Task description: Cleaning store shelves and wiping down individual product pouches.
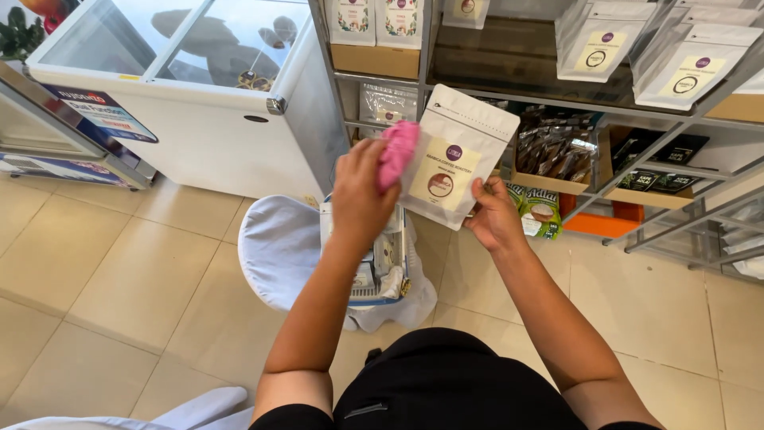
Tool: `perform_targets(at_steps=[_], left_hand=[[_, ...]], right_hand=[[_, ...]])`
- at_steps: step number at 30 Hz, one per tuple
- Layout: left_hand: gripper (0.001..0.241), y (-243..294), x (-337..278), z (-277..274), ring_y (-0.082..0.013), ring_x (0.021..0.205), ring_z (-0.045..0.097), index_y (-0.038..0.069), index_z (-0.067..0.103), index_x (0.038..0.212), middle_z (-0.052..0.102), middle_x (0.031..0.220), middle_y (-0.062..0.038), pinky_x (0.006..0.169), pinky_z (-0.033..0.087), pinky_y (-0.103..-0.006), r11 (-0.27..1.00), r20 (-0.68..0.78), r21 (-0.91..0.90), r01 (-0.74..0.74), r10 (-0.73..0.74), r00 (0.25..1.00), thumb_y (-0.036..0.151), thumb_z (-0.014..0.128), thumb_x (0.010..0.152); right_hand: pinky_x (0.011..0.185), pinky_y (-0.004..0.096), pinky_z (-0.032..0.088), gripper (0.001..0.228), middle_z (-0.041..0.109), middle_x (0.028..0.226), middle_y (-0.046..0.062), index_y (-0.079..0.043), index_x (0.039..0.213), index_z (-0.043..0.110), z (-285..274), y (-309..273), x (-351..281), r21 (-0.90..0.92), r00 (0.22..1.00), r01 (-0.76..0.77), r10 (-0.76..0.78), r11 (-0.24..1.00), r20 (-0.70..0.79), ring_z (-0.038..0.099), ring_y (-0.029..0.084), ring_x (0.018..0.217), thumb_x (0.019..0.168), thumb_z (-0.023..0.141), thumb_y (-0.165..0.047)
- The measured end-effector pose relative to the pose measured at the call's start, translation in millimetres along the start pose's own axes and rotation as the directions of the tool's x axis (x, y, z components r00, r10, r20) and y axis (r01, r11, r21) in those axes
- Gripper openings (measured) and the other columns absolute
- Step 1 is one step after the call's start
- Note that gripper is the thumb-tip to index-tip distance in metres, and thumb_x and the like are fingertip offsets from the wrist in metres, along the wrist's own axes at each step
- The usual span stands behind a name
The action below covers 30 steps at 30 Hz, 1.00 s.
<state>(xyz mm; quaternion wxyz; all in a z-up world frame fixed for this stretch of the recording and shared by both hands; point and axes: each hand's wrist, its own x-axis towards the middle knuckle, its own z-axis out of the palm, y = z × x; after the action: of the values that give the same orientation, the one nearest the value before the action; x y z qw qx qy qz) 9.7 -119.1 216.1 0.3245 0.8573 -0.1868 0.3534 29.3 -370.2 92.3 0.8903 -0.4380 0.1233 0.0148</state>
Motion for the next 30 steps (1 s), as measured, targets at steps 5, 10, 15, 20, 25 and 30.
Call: perform_targets(at_steps=[5,10,15,20,25,30], left_hand=[[0.056,20.8,-43.7,49.6,-0.0343,0.103,0.061,0.019,0.063,0.136,0.06,0.129,-0.012,0.077,0.053,-0.0432,0.955,0.113,0.123,-0.269,0.256,0.96,0.021,0.071,0.081],[0.05,8.2,-28.6,44.1,-0.0313,0.1,0.064,0.023,0.07,0.128,0.067,0.124,-0.008,0.083,0.054,-0.0405,0.968,0.187,-0.113,-0.224,0.242,0.952,0.023,0.071,0.078],[0.064,10.8,24.8,49.3,-0.0382,0.108,0.058,0.009,0.059,0.141,0.056,0.135,-0.02,0.092,0.051,-0.0476,0.989,-0.12,0.119,-0.091,0.105,0.987,0.021,0.074,0.079],[0.057,41.0,30.9,54.2,-0.037,0.108,0.062,0.012,0.066,0.134,0.063,0.131,-0.017,0.089,0.053,-0.0455,0.973,0.114,-0.051,-0.224,0.228,0.967,0.018,0.069,0.077],[0.058,35.4,23.1,73.7,-0.0312,0.115,0.057,0.017,0.062,0.138,0.057,0.142,-0.004,0.08,0.054,-0.0429,0.965,-0.026,0.178,-0.193,0.201,0.979,0.019,0.063,0.08],[0.052,19.7,-12.3,61.0,-0.0257,0.117,0.057,0.027,0.067,0.132,0.06,0.138,0.007,0.083,0.055,-0.0418,0.968,0.325,0.04,-0.246,0.22,0.92,0.024,0.063,0.08]], right_hand=[[0.077,0.038,0.058,0.022,0.059,0.097,-0.006,-0.023,0.095,0.057,0.7,18.9,7.8,-0.028,0.996,0.068,-0.069,0.997,-0.049,0.063,0.016,0.094,0.096,0.077,-0.033],[0.063,0.029,0.055,0.021,0.053,0.092,-0.006,-0.023,0.095,0.055,2.3,17.2,2.7,-0.105,0.993,0.106,-0.111,0.989,-0.048,0.049,0.011,0.072,0.1,0.073,-0.033],[0.068,0.029,0.059,0.019,0.052,0.097,-0.007,-0.02,0.096,0.059,-0.1,36.0,18.3,-0.187,0.981,0.193,-0.196,0.963,0.004,0.059,0.01,0.086,0.099,0.075,-0.03],[0.071,0.035,0.054,0.017,0.054,0.099,-0.003,-0.018,0.098,0.06,18.7,32.9,0.2,-0.169,0.986,0.162,-0.167,0.972,-0.017,0.057,0.015,0.09,0.099,0.074,-0.026],[0.071,0.037,0.054,0.014,0.057,0.103,-0.004,-0.019,0.098,0.063,8.3,38.6,4.4,-0.204,0.982,0.174,-0.184,0.963,-0.032,0.059,0.016,0.093,0.098,0.076,-0.022],[0.075,0.044,0.057,0.023,0.055,0.104,0.003,-0.016,0.1,0.062,18.9,23.3,-11.1,-0.135,0.968,0.227,-0.239,0.964,-0.072,0.058,0.021,0.097,0.088,0.068,0.004]])
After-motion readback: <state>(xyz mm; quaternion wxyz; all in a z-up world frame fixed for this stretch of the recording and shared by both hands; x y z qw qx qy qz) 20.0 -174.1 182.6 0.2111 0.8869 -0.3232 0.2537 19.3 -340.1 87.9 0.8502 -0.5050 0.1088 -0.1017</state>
